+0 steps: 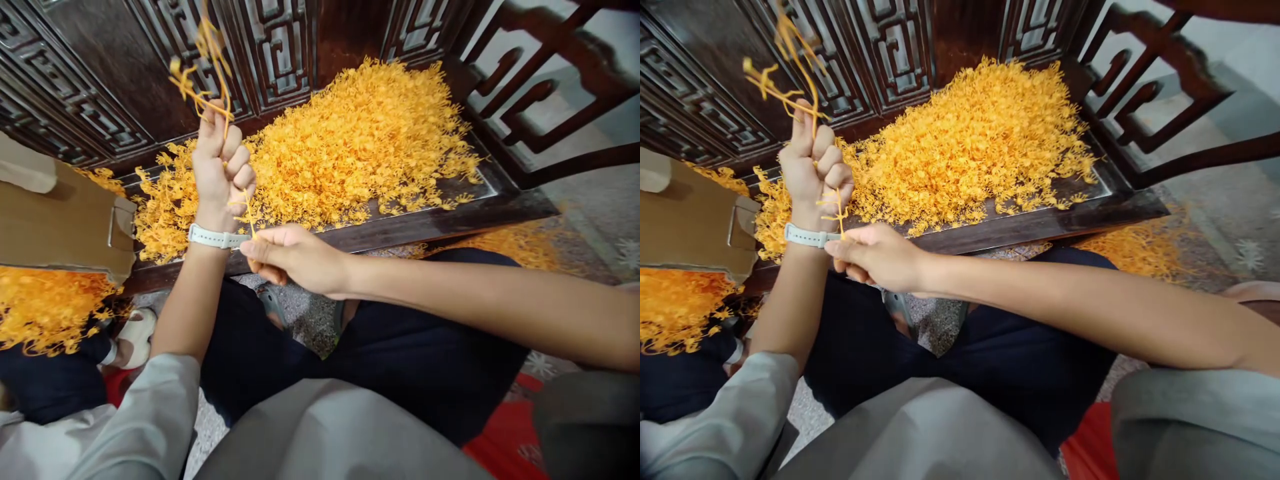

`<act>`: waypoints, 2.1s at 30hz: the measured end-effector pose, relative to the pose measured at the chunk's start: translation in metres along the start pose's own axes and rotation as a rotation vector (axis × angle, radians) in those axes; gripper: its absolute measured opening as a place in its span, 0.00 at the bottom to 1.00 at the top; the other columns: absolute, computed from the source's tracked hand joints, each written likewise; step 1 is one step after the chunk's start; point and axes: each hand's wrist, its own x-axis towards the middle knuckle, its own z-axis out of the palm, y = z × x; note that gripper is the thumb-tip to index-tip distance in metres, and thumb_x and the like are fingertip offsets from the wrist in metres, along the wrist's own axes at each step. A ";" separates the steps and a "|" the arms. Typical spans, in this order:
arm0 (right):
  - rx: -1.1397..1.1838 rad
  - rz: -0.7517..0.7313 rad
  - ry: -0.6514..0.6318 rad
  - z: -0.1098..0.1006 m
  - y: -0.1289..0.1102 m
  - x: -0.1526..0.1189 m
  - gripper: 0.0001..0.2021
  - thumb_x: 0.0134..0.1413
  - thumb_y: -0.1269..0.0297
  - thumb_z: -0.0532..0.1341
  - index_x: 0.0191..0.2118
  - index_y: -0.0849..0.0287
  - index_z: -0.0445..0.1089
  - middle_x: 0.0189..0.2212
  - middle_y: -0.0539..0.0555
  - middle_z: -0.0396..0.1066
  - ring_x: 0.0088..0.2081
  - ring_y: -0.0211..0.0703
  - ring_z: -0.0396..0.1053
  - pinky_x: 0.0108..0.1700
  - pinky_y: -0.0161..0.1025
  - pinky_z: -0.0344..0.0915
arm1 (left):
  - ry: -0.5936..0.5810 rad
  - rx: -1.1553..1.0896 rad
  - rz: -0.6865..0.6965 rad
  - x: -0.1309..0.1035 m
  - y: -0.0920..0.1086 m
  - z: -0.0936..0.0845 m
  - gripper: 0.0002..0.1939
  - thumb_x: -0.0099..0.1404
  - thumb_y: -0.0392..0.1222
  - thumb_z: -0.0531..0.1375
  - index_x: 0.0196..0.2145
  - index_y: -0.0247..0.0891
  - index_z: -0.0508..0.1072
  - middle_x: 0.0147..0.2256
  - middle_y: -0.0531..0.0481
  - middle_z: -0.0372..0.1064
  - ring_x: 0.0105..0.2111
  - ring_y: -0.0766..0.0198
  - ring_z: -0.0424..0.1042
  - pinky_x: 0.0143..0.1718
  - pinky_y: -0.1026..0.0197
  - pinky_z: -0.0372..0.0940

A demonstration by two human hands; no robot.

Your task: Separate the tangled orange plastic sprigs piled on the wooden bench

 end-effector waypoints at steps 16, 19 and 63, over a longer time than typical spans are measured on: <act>-0.697 -0.406 -0.023 -0.068 -0.054 0.020 0.17 0.72 0.55 0.65 0.31 0.58 0.74 0.23 0.47 0.69 0.27 0.36 0.66 0.27 0.31 0.67 | -0.141 0.090 0.101 0.016 0.057 -0.032 0.29 0.88 0.58 0.36 0.42 0.43 0.69 0.28 0.56 0.24 0.16 0.73 0.31 0.32 0.59 0.18; -0.528 -0.341 0.332 -0.128 -0.061 0.050 0.20 0.73 0.46 0.60 0.37 0.58 0.73 0.29 0.54 0.71 0.33 0.45 0.70 0.33 0.40 0.73 | -0.091 0.313 0.029 0.017 0.051 -0.032 0.36 0.79 0.75 0.39 0.42 0.47 0.73 0.23 0.60 0.28 0.16 0.70 0.30 0.25 0.59 0.22; -1.454 -0.985 0.068 -0.048 -0.047 0.035 0.20 0.77 0.62 0.48 0.34 0.61 0.72 0.24 0.47 0.58 0.31 0.33 0.68 0.32 0.28 0.57 | 0.053 0.450 0.029 0.020 0.048 -0.038 0.19 0.88 0.40 0.46 0.37 0.40 0.68 0.20 0.62 0.44 0.15 0.72 0.40 0.14 0.70 0.37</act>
